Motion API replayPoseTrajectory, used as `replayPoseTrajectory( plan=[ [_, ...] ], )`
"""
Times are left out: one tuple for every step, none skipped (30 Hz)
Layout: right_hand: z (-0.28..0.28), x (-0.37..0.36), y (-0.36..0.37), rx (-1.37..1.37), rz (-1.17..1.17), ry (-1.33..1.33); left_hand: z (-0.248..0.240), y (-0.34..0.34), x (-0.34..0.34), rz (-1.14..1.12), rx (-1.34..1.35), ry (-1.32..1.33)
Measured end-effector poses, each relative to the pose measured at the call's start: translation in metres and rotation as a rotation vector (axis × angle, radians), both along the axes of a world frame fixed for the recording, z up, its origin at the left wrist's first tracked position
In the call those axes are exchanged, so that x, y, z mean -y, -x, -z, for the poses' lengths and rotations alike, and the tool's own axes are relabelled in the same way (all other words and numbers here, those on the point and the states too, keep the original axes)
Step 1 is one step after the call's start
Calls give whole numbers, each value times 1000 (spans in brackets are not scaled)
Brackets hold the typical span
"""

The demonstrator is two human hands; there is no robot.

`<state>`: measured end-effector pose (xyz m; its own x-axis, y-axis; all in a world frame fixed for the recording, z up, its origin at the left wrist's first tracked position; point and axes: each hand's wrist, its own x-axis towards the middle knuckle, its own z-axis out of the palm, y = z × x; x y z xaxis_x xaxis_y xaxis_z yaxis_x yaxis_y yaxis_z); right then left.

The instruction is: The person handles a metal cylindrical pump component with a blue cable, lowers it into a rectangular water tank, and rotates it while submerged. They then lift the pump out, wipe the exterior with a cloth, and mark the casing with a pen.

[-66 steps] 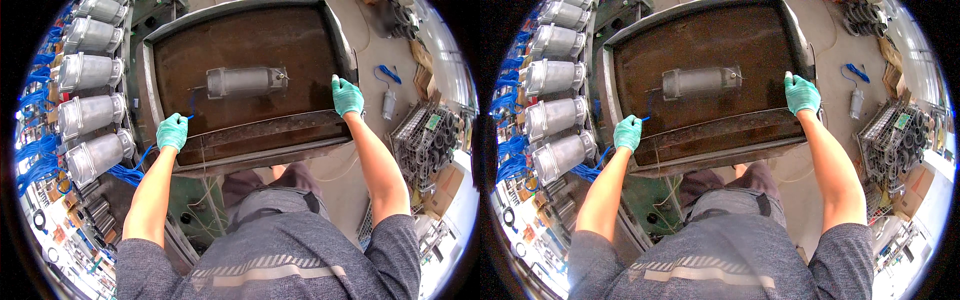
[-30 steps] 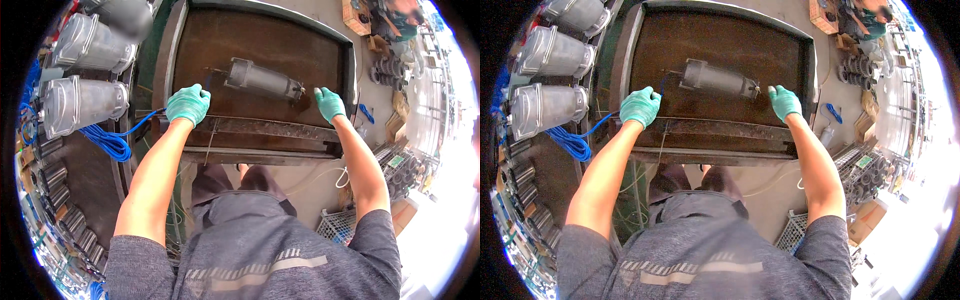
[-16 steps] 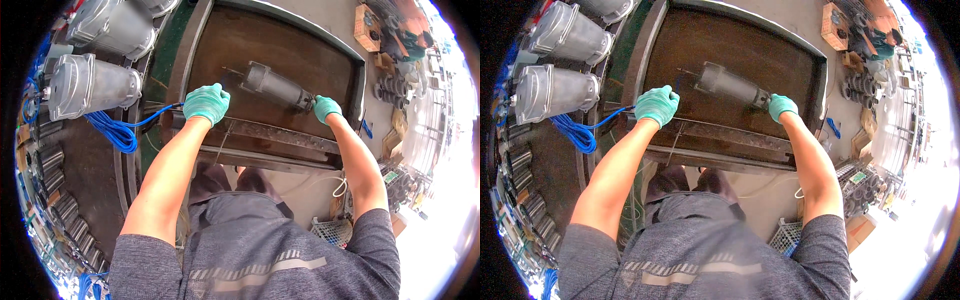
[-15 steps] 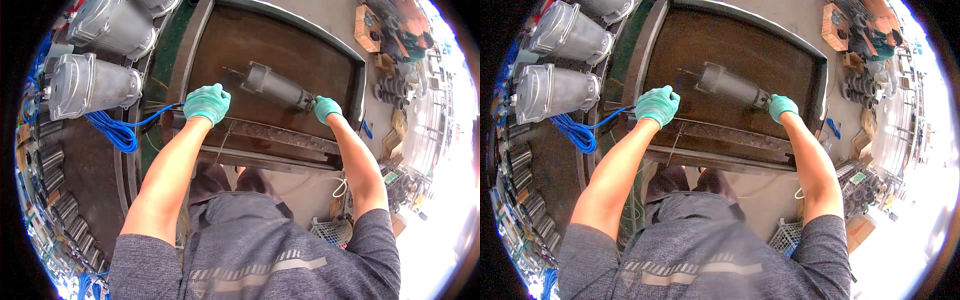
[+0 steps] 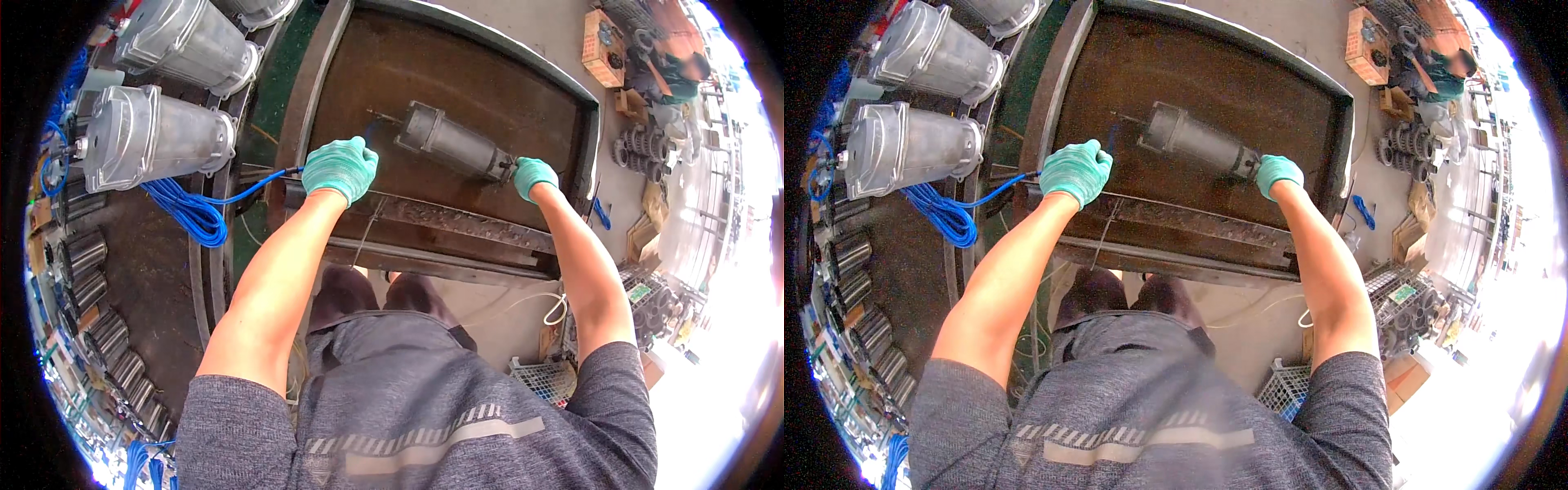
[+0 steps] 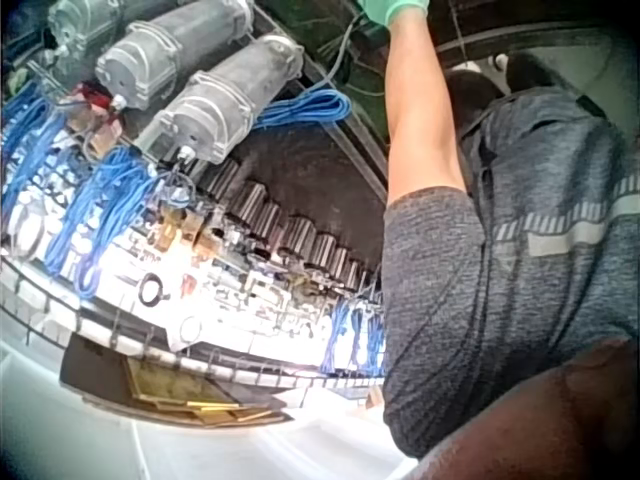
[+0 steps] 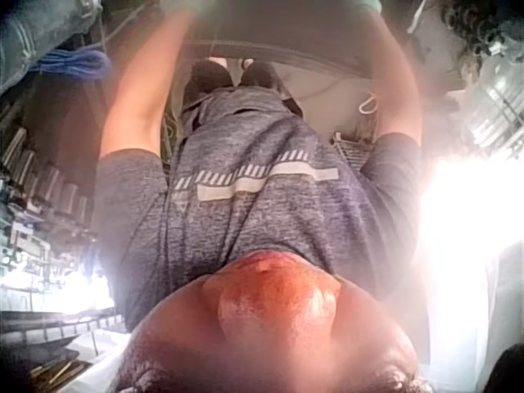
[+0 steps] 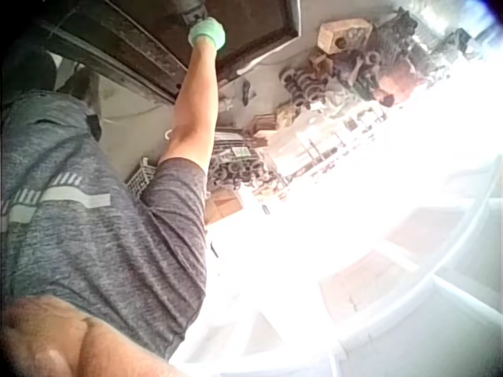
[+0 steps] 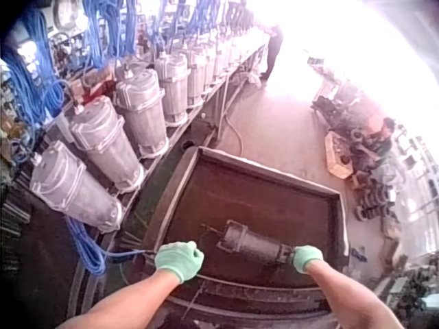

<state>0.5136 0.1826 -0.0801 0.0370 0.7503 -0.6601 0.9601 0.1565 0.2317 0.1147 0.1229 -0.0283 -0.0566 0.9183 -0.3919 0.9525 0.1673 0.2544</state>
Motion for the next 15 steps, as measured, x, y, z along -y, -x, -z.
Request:
replayPoseTrajectory(
  plan=[
    [-1, -1, 2, 2, 8, 8, -1, 0, 0, 0, 0, -1],
    [-1, -1, 2, -6, 20, -2, -1, 0, 0, 1, 0, -4],
    [-1, 0, 2, -14, 32, -11, 0, 0, 0, 2, 0, -7],
    [-1, 0, 2, -22, 43, -21, 0, -1, 0, 3, 0, -10],
    [-1, 1, 2, -33, 45, -37, -2, -1, 0, 1, -2, 2],
    [-2, 3, 2, -44, 46, -53, -4, -2, -1, 0, -3, 13],
    [-2, 4, 2, -55, 48, -70, -6, -2, -2, -1, -5, 25],
    [-3, 4, 3, -53, 47, -69, -5, -1, -1, -3, -2, 14],
    [-4, 4, 4, -51, 45, -69, -3, -1, -1, -4, 0, 4],
    [-5, 4, 5, -50, 44, -68, -1, 0, 0, -6, 3, -7],
    [-5, 3, 5, -40, 40, -65, -1, 0, 0, -6, 3, -8],
    [-6, 3, 5, -31, 36, -61, 0, 0, 0, -6, 3, -8],
    [-6, 2, 5, -22, 32, -58, 0, 1, 0, -6, 4, -9],
    [-5, 2, 4, -30, 32, -61, 1, 0, 0, -7, 5, -8],
    [-5, 3, 4, -37, 32, -64, 2, 0, 0, -8, 6, -8]
  ],
)
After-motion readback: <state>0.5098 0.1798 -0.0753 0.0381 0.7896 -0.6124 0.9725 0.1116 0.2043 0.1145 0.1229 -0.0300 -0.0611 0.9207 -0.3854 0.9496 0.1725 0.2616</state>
